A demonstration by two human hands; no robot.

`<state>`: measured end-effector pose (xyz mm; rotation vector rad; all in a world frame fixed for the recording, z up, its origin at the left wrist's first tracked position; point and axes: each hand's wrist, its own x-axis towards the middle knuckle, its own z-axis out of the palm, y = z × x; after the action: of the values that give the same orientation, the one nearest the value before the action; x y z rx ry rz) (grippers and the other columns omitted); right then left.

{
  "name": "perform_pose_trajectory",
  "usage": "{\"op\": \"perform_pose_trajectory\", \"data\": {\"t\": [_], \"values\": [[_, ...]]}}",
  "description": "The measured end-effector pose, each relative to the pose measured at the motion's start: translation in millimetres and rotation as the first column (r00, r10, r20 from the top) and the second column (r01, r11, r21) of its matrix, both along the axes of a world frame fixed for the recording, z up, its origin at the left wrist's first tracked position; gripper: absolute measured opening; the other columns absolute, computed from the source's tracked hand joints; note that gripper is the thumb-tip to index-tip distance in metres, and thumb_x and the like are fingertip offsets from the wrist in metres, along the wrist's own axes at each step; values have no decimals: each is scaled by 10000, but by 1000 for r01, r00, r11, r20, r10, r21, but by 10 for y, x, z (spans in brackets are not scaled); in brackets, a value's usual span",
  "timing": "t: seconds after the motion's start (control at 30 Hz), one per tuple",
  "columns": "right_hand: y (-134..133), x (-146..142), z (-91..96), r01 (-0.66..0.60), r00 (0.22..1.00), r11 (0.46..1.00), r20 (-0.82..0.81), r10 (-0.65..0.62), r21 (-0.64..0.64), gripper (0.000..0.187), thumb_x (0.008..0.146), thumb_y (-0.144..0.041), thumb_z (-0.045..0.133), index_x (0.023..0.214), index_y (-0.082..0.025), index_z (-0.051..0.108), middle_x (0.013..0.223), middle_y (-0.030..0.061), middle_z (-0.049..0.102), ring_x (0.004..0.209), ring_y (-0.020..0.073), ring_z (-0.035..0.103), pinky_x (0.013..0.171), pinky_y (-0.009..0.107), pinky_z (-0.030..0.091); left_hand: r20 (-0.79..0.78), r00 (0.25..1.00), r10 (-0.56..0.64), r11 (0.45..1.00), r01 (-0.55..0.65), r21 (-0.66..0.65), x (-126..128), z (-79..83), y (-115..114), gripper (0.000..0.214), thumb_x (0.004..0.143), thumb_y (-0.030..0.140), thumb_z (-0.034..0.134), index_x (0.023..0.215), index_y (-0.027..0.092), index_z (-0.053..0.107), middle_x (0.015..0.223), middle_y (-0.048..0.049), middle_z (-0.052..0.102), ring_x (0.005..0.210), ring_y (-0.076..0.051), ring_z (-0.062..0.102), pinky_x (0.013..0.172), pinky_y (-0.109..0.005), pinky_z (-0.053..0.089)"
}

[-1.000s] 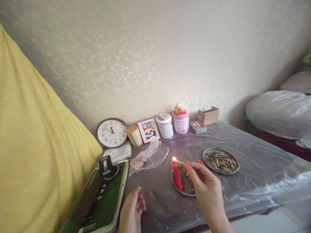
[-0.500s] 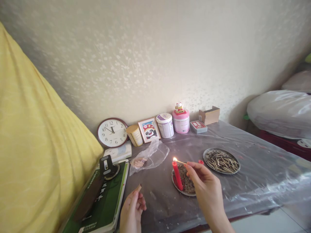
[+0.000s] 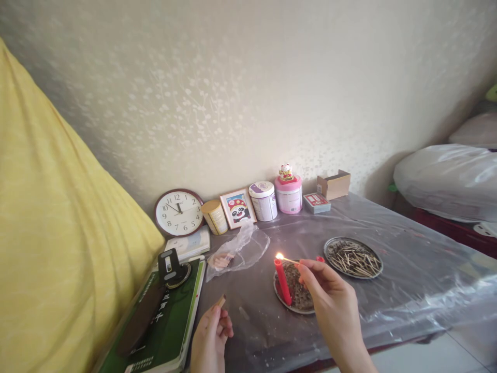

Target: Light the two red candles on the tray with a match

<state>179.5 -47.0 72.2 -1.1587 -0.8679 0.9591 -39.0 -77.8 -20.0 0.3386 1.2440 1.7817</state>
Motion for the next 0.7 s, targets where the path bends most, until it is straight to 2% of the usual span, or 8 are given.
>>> {"op": "perform_pose_trajectory", "data": {"t": [0.13,0.3,0.4,0.53,0.7], "values": [[13,8,-11,-1,1000,1000,9,1,-2,384,659,-491,721,829,-148,702,690,38,649,644,136,587,618,203,498,-4,1000,1,1000,-1,-10,-5,4,5,523,383,503,884,727,153,703,591,-17,632,506,-141,543,424,-251,434],[69,139,-13,62,998,998,33,-62,-3,406,655,-503,704,840,-142,692,675,35,649,595,123,557,561,195,471,22,1000,21,999,-20,-30,-18,-15,1,531,304,494,900,645,149,685,563,-21,622,493,-151,542,405,-257,431],[110,309,-23,119,987,993,110,-117,-15,405,670,-508,676,862,-151,689,656,32,651,588,131,554,540,200,458,17,1000,18,1000,-17,-26,-2,-11,-3,554,336,488,898,728,146,707,585,-22,628,516,-153,549,417,-254,438],[129,530,-44,209,957,976,218,-193,-56,420,641,-511,657,859,-155,703,695,49,673,657,166,594,601,223,480,0,1000,-8,1000,8,-22,19,-8,-11,551,394,501,883,781,146,714,612,-23,629,547,-150,548,444,-253,447],[111,695,-66,226,926,970,329,-185,-91,430,621,-523,626,850,-171,713,708,48,683,657,179,602,615,237,472,-9,999,-33,999,32,-21,12,-29,-21,564,415,503,877,826,152,715,642,-28,635,570,-152,548,464,-256,453]]}}
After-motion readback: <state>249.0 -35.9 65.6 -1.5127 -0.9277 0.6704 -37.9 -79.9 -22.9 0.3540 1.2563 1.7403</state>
